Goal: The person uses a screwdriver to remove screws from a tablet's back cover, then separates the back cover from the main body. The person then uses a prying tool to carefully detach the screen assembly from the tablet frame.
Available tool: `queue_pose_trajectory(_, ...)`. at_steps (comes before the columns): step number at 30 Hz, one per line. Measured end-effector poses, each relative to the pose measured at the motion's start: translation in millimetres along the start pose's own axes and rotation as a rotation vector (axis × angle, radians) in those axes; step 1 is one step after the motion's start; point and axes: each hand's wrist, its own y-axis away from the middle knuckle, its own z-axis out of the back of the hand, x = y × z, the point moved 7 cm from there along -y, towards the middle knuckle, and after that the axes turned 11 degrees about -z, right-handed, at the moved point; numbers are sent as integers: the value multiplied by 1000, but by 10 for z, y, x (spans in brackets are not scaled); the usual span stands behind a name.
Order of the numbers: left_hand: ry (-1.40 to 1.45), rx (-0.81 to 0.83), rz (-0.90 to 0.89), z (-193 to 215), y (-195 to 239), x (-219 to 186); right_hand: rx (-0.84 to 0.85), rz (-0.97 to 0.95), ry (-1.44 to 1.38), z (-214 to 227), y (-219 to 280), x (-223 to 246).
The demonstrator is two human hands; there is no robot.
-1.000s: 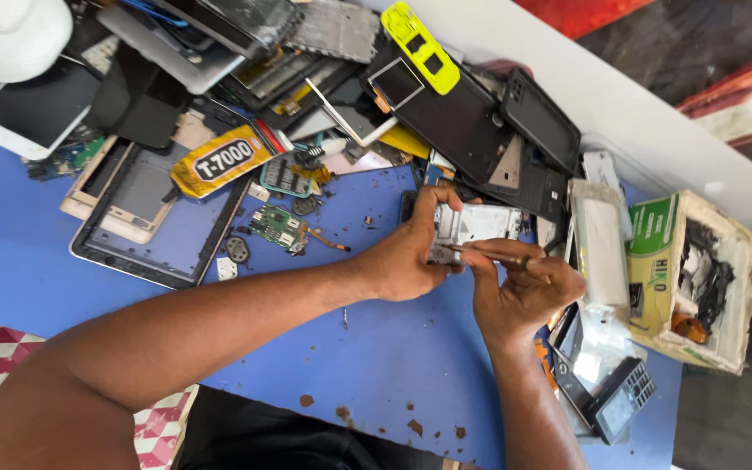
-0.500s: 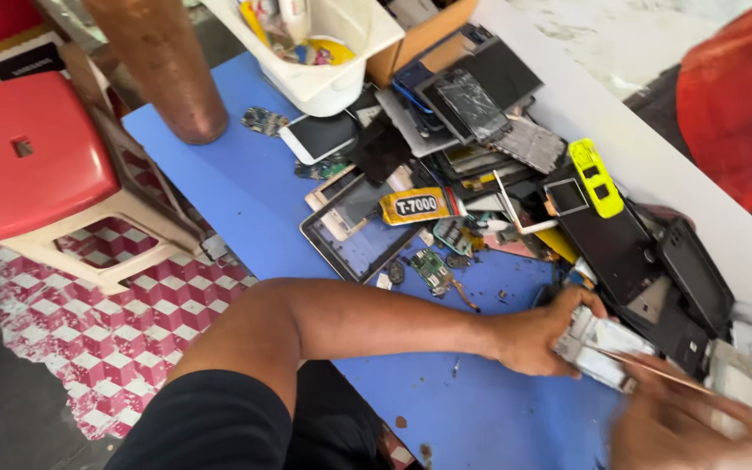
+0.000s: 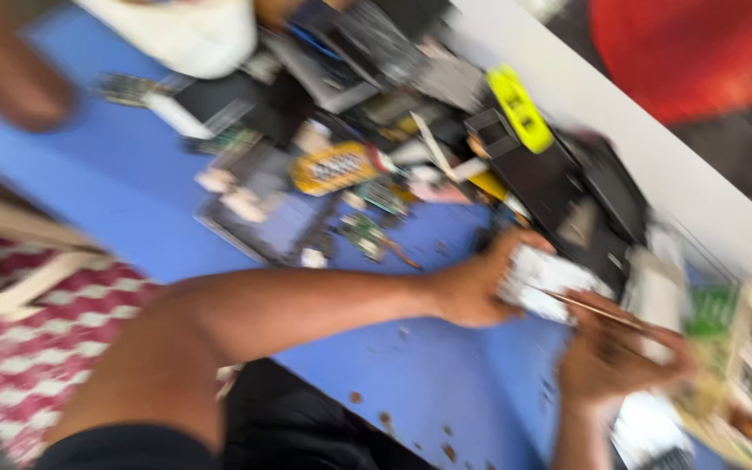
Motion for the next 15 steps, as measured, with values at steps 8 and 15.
queue_pose_trajectory(8,4,27,154,-1,-14,-105,242,47,-69,-317,78,499)
queue_pose_trajectory(15,-28,39,157,14,-74,-176,273,14,-49,-400,62,457)
